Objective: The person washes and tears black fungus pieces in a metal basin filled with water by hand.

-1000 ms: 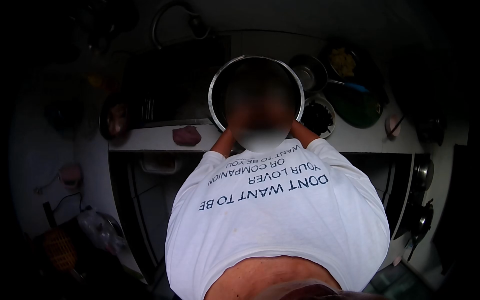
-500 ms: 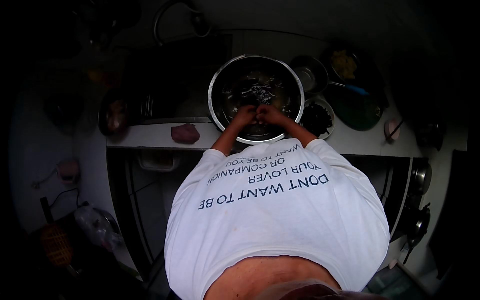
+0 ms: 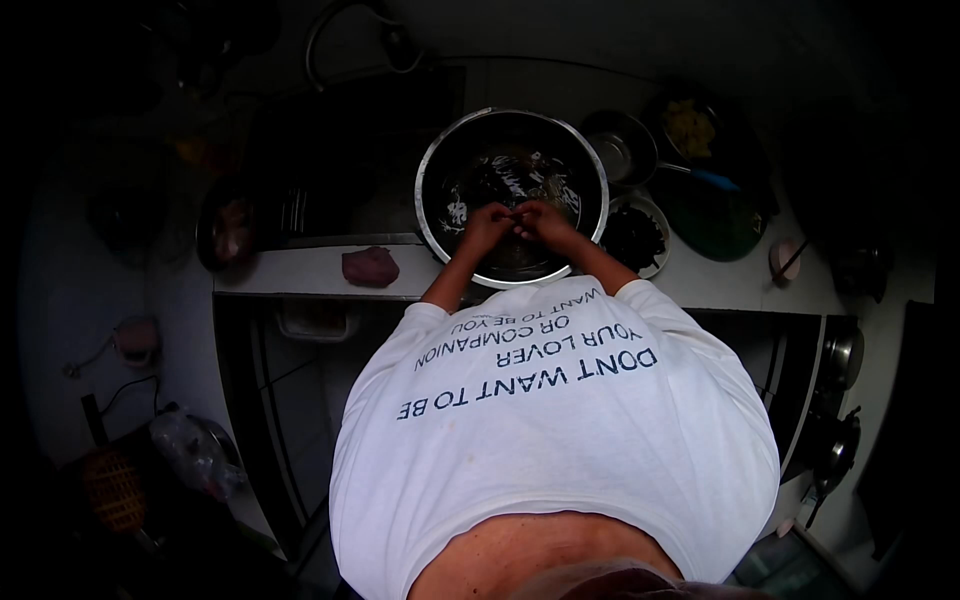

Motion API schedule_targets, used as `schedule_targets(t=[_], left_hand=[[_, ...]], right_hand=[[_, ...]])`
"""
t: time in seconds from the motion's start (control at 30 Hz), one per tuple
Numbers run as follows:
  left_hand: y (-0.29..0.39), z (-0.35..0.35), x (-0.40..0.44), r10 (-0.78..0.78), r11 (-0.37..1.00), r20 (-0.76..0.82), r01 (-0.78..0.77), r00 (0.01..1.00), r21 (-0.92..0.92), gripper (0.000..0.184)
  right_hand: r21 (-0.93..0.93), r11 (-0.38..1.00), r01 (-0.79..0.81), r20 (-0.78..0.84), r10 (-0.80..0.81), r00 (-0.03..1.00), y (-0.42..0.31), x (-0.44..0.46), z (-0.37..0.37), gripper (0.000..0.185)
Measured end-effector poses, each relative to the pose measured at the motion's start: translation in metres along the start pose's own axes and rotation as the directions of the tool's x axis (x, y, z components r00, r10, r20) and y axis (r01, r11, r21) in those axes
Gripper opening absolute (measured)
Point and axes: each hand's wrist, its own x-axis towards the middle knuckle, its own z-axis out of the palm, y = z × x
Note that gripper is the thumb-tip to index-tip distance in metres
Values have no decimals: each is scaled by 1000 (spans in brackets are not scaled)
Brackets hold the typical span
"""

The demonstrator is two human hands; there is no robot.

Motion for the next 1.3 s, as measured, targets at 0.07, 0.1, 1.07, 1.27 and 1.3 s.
schedule_targets(t=[0.07,0.1,1.07,1.27,1.3], left_hand=[[0,0,0,64,995,61,-68,996,66,17],[0,0,0,95,990,93,-104,991,98,18],[11,60,16,154,521,216,-265,964,812,22],[7,51,20,60,879,179,-137,982,457,17],[1,45,21,54,918,146,-107,988,382,17]], right_hand=[[-303,883,359,190,-314,930,17,12,-12,21],[-255,903,346,203,-300,932,17,10,-11,22],[361,918,163,-146,-117,982,-25,-59,-16,15],[380,908,175,-103,-147,984,-18,-59,-22,16],[382,909,165,-100,-136,986,-18,-59,-21,15]])
